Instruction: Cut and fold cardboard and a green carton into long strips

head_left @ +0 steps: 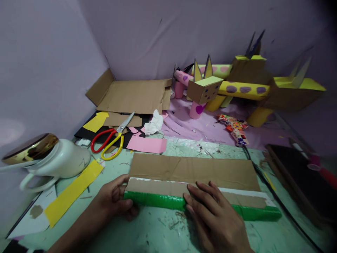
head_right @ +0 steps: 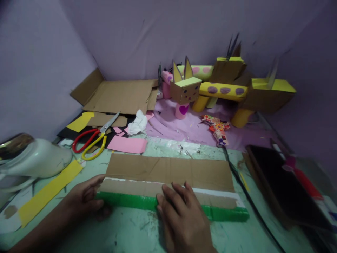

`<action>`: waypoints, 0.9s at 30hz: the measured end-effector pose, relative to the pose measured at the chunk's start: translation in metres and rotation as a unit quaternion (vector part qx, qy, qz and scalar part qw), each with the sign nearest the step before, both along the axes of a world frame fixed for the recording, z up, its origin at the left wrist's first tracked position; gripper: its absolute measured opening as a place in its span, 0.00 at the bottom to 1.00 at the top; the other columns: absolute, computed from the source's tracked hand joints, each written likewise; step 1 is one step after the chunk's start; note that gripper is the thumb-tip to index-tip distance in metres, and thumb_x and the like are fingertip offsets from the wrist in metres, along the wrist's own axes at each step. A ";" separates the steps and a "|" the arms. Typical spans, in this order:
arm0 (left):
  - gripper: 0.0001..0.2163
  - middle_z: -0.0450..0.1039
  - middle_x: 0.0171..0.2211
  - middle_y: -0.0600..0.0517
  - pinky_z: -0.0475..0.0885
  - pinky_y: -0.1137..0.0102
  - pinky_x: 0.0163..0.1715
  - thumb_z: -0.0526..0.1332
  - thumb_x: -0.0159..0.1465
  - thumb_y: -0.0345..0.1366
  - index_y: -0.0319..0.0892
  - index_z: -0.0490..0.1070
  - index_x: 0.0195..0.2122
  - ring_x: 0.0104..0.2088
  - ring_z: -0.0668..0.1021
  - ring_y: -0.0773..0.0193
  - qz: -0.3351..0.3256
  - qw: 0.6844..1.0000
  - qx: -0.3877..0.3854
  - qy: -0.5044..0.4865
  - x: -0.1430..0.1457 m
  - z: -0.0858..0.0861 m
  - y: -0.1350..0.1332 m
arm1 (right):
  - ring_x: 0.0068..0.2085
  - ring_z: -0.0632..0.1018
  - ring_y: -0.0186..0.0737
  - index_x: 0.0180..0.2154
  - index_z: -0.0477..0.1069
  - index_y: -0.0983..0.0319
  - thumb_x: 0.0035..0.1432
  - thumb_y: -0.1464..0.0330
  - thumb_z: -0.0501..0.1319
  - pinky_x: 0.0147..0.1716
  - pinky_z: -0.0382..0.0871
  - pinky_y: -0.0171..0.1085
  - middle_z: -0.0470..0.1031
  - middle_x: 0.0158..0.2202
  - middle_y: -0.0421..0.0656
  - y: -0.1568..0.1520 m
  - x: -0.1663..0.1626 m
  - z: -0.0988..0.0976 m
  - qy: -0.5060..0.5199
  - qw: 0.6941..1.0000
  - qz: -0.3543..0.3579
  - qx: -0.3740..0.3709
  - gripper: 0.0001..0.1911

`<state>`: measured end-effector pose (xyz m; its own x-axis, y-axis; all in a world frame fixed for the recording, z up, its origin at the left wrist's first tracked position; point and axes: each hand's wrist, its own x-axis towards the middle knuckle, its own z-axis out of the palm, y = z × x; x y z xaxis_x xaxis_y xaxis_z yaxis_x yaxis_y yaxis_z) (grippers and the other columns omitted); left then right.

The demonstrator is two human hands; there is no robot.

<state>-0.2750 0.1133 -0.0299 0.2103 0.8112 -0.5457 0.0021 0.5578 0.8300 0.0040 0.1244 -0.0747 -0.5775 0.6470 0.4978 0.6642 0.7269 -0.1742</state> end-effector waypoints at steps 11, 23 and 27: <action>0.10 0.66 0.21 0.58 0.69 0.74 0.17 0.63 0.50 0.29 0.42 0.64 0.32 0.20 0.73 0.67 0.053 0.998 -0.024 0.025 0.006 0.001 -0.001 | 0.47 0.74 0.51 0.44 0.74 0.63 0.52 0.75 0.58 0.46 0.69 0.56 0.77 0.45 0.46 0.000 -0.001 -0.002 0.024 1.000 -0.003 -0.011 0.15; 0.23 0.69 0.19 0.58 0.54 0.79 0.12 0.60 0.54 0.48 0.43 0.59 0.48 0.13 0.62 0.73 0.105 0.957 0.040 0.269 -0.004 0.020 -0.007 | 0.45 0.75 0.47 0.44 0.74 0.63 0.54 0.74 0.58 0.45 0.69 0.51 0.78 0.42 0.44 0.001 -0.003 0.003 0.037 0.999 -0.019 -0.009 0.15; 0.18 0.62 0.12 0.62 0.45 0.81 0.11 0.58 0.55 0.51 0.44 0.61 0.40 0.10 0.56 0.76 0.116 0.972 -0.029 0.203 -0.005 0.020 -0.025 | 0.43 0.76 0.47 0.43 0.74 0.63 0.55 0.74 0.57 0.43 0.70 0.51 0.78 0.41 0.44 0.001 -0.004 0.003 0.039 0.999 -0.019 -0.006 0.14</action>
